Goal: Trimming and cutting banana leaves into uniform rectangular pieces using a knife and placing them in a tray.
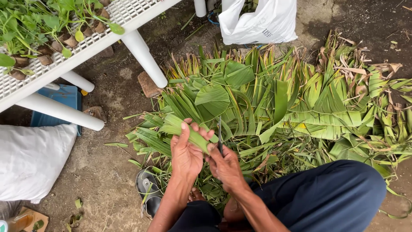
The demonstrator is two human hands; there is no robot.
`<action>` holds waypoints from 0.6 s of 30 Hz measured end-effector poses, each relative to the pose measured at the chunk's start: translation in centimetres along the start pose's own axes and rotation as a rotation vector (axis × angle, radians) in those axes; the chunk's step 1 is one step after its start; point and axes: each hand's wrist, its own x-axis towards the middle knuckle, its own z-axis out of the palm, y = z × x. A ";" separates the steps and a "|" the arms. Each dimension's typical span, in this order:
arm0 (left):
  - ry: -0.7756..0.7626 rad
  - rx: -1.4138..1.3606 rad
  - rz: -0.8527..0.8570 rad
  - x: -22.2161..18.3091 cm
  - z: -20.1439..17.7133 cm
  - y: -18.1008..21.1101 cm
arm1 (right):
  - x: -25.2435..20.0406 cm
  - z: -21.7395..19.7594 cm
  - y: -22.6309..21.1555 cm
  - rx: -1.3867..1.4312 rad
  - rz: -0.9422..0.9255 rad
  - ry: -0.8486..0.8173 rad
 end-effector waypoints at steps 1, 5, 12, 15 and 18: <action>0.127 -0.010 0.004 0.3 -0.8 -0.2 | 0.1 0.3 0.7 0.004 0.001 -0.011; 0.315 0.081 0.013 1.0 -1.9 -0.1 | -0.2 1.0 2.1 0.007 0.005 -0.075; 0.335 0.732 -0.438 1.3 -0.2 -0.8 | 1.9 -3.3 -5.7 -0.071 0.177 0.081; 0.189 1.090 -0.733 1.4 1.9 -2.5 | 2.9 -4.2 -6.0 0.212 0.110 0.029; 0.009 1.309 -0.867 2.2 3.9 -3.6 | 2.1 -3.5 -8.0 -0.076 0.202 0.193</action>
